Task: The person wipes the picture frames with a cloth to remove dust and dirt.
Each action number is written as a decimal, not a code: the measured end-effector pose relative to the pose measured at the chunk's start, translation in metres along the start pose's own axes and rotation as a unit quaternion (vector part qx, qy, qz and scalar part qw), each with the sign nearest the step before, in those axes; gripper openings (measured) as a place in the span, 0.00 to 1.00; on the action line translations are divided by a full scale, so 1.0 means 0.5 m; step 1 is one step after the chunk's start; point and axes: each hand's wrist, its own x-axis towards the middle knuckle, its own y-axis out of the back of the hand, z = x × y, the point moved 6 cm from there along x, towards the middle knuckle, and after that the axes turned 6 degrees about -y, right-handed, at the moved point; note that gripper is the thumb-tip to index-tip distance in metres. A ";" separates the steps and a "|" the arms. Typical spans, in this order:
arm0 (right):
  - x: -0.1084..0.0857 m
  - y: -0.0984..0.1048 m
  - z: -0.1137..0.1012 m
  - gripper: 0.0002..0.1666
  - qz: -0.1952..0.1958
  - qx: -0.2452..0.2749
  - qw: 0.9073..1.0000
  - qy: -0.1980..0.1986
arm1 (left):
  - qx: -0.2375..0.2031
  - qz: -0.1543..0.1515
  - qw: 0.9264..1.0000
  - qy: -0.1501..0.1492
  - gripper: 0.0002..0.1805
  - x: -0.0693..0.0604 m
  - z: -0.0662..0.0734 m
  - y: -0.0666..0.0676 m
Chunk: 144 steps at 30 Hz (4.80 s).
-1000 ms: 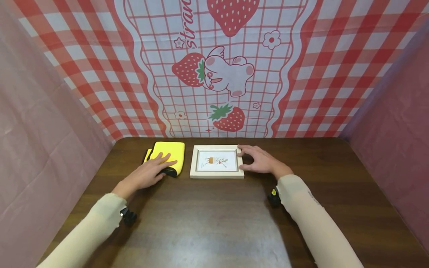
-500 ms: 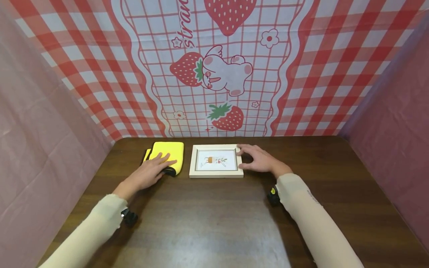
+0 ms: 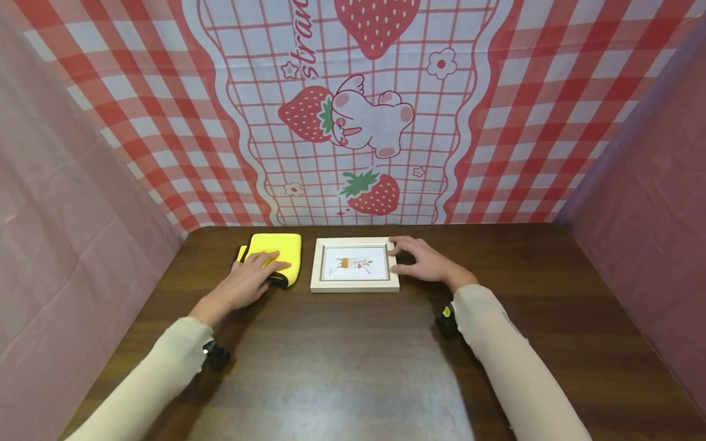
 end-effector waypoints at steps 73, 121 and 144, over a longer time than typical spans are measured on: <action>0.009 -0.015 0.032 0.24 0.023 0.084 0.996 -0.006 | 0.075 0.132 0.988 -0.021 0.28 -0.004 0.041 0.071; 0.011 -0.020 0.033 0.19 0.027 0.090 0.996 0.006 | 0.060 0.014 0.988 -0.144 0.39 -0.009 0.158 -0.002; 0.033 -0.041 0.095 0.19 0.024 0.069 0.997 -0.027 | 0.117 0.087 0.967 -0.208 0.44 0.063 0.124 -0.132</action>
